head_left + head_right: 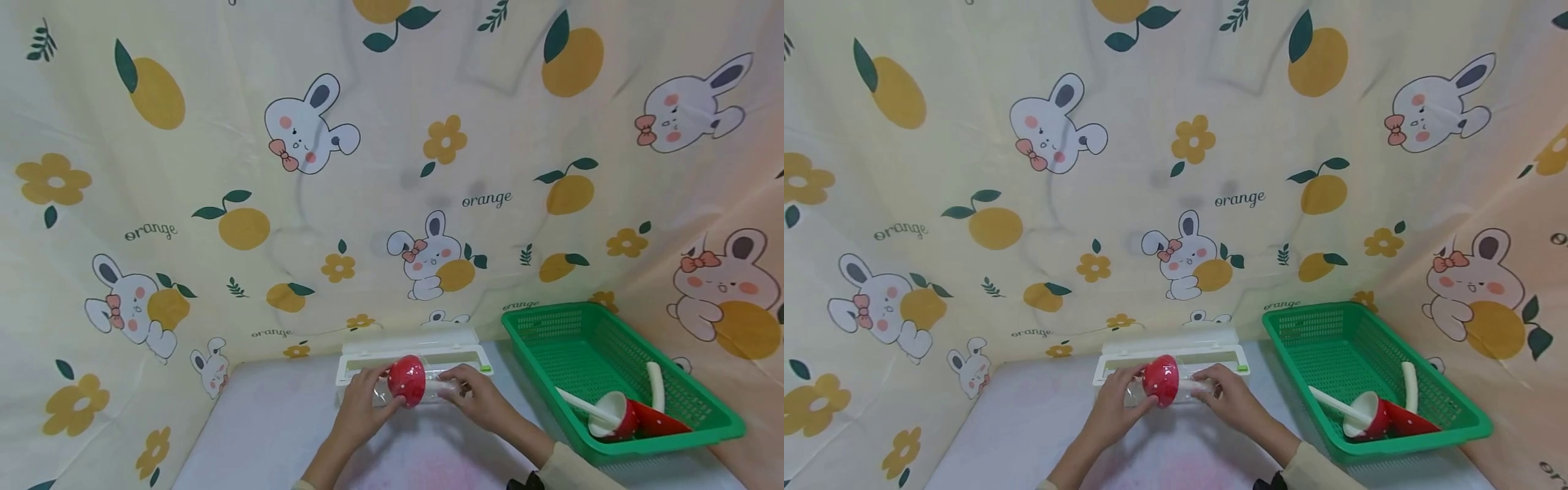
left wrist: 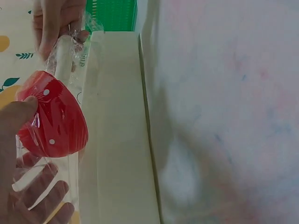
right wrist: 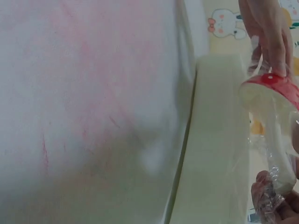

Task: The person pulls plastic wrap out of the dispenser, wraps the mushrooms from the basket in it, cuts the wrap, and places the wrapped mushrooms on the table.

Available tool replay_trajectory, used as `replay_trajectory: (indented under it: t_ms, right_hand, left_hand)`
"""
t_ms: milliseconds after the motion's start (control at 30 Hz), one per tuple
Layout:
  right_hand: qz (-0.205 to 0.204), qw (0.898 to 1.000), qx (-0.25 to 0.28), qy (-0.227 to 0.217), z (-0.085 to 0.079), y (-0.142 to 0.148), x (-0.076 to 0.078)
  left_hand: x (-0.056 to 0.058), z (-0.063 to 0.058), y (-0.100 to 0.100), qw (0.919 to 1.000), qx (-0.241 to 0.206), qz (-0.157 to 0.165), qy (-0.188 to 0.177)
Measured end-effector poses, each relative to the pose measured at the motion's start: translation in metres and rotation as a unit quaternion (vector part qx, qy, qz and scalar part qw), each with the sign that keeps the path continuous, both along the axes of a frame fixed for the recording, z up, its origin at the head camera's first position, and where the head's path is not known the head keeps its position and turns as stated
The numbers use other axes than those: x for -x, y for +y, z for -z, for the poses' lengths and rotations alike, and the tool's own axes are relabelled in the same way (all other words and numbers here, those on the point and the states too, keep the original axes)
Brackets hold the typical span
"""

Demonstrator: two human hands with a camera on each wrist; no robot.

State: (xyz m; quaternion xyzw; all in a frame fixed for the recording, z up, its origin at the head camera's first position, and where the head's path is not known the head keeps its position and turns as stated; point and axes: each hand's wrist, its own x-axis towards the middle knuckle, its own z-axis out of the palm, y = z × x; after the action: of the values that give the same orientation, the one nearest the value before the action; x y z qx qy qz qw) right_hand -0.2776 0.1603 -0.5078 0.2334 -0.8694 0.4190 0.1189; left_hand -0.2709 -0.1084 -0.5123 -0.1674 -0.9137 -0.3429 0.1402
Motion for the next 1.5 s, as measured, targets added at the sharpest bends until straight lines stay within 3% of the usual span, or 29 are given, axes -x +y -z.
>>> replay_trajectory:
  t_ms: [133, 267, 400, 633, 733, 933, 1167, 1500]
  right_hand:
    - [-0.002, 1.0, -0.028, 0.003, 0.001, 0.0, 0.002]
    - [0.019, 0.998, -0.064, 0.019, -0.002, -0.002, 0.004]
    - [0.03, 0.996, -0.069, 0.037, -0.01, -0.004, 0.005]
    - [0.045, 0.993, -0.083, 0.066, -0.028, -0.007, 0.015]
    - [0.039, 0.991, -0.093, 0.087, -0.036, -0.008, 0.021]
    - [0.035, 0.988, -0.102, 0.113, -0.059, -0.013, 0.029]
    - [0.021, 0.985, -0.11, 0.13, -0.085, -0.017, 0.031]
    - [0.022, 0.983, -0.103, 0.15, -0.099, -0.018, 0.037]
  left_hand:
    - [0.005, -0.002, -0.002, 0.9996, -0.019, -0.002, -0.02]
    - [0.007, -0.005, -0.002, 0.9977, -0.052, 0.024, -0.037]
    - [0.011, -0.009, -0.004, 0.9929, -0.089, 0.049, -0.061]
    - [0.02, -0.02, -0.014, 0.9833, -0.118, 0.06, -0.124]
    - [0.022, -0.024, -0.014, 0.9843, -0.118, 0.062, -0.116]
    - [0.026, -0.033, -0.013, 0.989, -0.122, 0.026, -0.08]
    - [0.029, -0.047, -0.011, 0.9828, -0.175, 0.03, -0.049]
    - [0.031, -0.059, -0.007, 0.9784, -0.204, 0.015, -0.03]
